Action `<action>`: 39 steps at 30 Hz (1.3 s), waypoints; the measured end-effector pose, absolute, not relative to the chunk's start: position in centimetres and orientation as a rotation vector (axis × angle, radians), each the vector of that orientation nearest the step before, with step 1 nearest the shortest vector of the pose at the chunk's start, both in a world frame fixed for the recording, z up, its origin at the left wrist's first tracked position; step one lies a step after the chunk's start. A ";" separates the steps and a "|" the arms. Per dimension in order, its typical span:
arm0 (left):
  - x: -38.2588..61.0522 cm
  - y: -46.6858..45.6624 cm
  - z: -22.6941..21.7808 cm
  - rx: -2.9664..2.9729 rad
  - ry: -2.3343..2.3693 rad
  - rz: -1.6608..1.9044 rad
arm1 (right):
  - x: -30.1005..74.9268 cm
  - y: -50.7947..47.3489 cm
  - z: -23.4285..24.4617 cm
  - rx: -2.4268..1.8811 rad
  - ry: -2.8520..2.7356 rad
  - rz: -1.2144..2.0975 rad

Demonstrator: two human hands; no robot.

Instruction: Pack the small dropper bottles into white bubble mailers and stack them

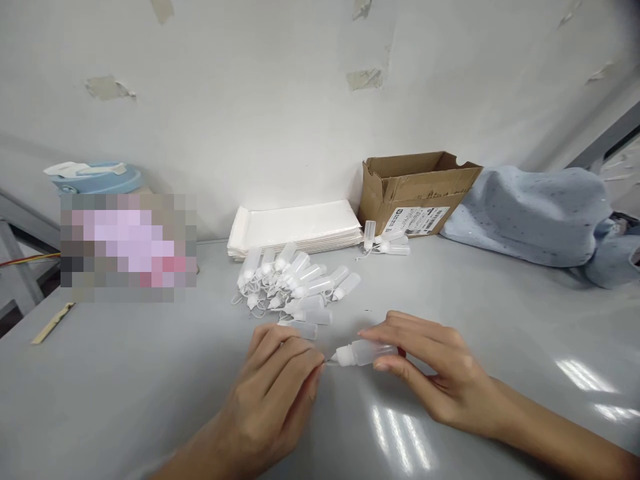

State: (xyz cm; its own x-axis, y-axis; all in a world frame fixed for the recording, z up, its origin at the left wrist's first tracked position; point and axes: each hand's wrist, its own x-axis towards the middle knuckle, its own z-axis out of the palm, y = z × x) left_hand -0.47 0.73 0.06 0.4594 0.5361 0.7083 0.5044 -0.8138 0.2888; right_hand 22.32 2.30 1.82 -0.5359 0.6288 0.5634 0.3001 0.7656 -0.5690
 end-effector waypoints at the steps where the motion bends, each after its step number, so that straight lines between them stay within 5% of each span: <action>1: -0.5 0.7 0.0 2.690 0.929 1.275 | 22.3 2.2 1.9 -0.687 -2.162 0.524; 39: -0.2 1.3 0.6 2.592 1.101 1.318 | 23.1 3.6 2.1 -0.716 -2.142 0.554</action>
